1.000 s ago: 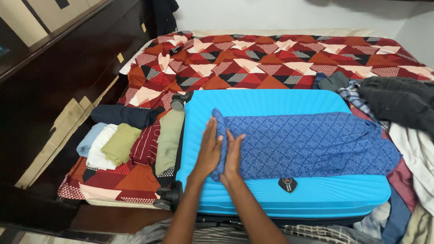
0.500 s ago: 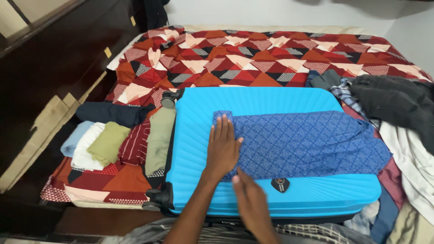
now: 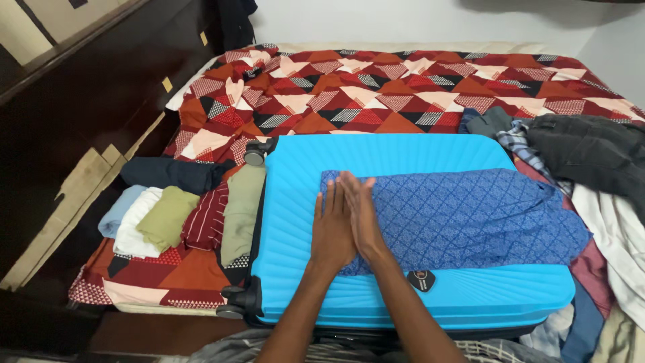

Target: The person folds a blue patterned shirt, a pair of black jeans, a white undershirt, and a pair of beige pants by hand on a bed, stacking the folded items beside a blue suitcase.

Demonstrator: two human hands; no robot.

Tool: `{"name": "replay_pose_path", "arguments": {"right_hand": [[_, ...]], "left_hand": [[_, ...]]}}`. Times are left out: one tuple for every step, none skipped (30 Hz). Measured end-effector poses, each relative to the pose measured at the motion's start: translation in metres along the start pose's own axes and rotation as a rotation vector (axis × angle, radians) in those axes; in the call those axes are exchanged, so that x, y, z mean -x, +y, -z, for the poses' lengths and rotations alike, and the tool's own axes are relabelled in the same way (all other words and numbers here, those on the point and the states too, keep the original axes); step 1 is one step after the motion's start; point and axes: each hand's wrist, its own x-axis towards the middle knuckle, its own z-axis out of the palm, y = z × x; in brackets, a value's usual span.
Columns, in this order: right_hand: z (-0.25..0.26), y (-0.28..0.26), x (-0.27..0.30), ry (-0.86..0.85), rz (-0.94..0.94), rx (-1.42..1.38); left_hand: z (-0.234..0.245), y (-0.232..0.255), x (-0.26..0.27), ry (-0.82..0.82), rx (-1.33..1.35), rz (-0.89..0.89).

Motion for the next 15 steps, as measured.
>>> {"name": "replay_pose_path", "arguments": {"right_hand": [[0.002, 0.004, -0.004, -0.017, -0.013, -0.006], [0.007, 0.007, -0.006, -0.045, -0.004, -0.157], [0.014, 0.009, -0.009, -0.072, 0.006, -0.308], [0.022, 0.01, -0.01, -0.098, 0.017, -0.458], [0.029, 0.012, -0.008, -0.091, 0.03, -0.587], [0.034, 0.014, -0.004, -0.09, 0.042, -0.717], [0.039, 0.016, -0.001, -0.09, 0.055, -0.848], [0.041, 0.018, 0.001, -0.084, 0.053, -0.924], [0.044, 0.019, 0.003, -0.079, 0.05, -1.0], [0.045, 0.021, 0.005, -0.071, 0.048, -1.075], [0.046, 0.023, 0.005, -0.069, 0.048, -1.135], [0.047, 0.023, 0.005, -0.067, 0.056, -1.193], [0.049, 0.024, 0.004, -0.064, 0.063, -1.251], [0.05, 0.024, 0.005, -0.046, 0.065, -1.256], [0.05, 0.024, 0.005, -0.028, 0.068, -1.261]], "left_hand": [[-0.003, -0.003, -0.001, -0.002, 0.014, 0.023], [-0.007, -0.005, -0.002, -0.007, 0.033, 0.046], [-0.011, -0.007, -0.003, -0.013, 0.053, 0.068], [-0.013, -0.009, -0.003, -0.037, 0.052, 0.076], [-0.014, -0.01, -0.004, -0.06, 0.051, 0.083], [-0.013, -0.012, -0.006, -0.081, 0.046, 0.094], [-0.012, -0.012, -0.008, -0.144, 0.06, 0.111], [-0.01, -0.012, -0.01, -0.204, 0.071, 0.129], [-0.007, -0.013, -0.012, -0.263, 0.081, 0.148], [-0.005, -0.013, -0.013, -0.278, 0.099, 0.15], [-0.003, -0.014, -0.014, -0.293, 0.117, 0.152], [-0.002, -0.015, -0.017, -0.308, 0.135, 0.148], [-0.001, -0.015, -0.017, -0.237, 0.154, 0.125], [-0.001, -0.014, -0.013, -0.167, 0.175, 0.104], [-0.001, -0.012, -0.009, -0.096, 0.195, 0.083]]}}
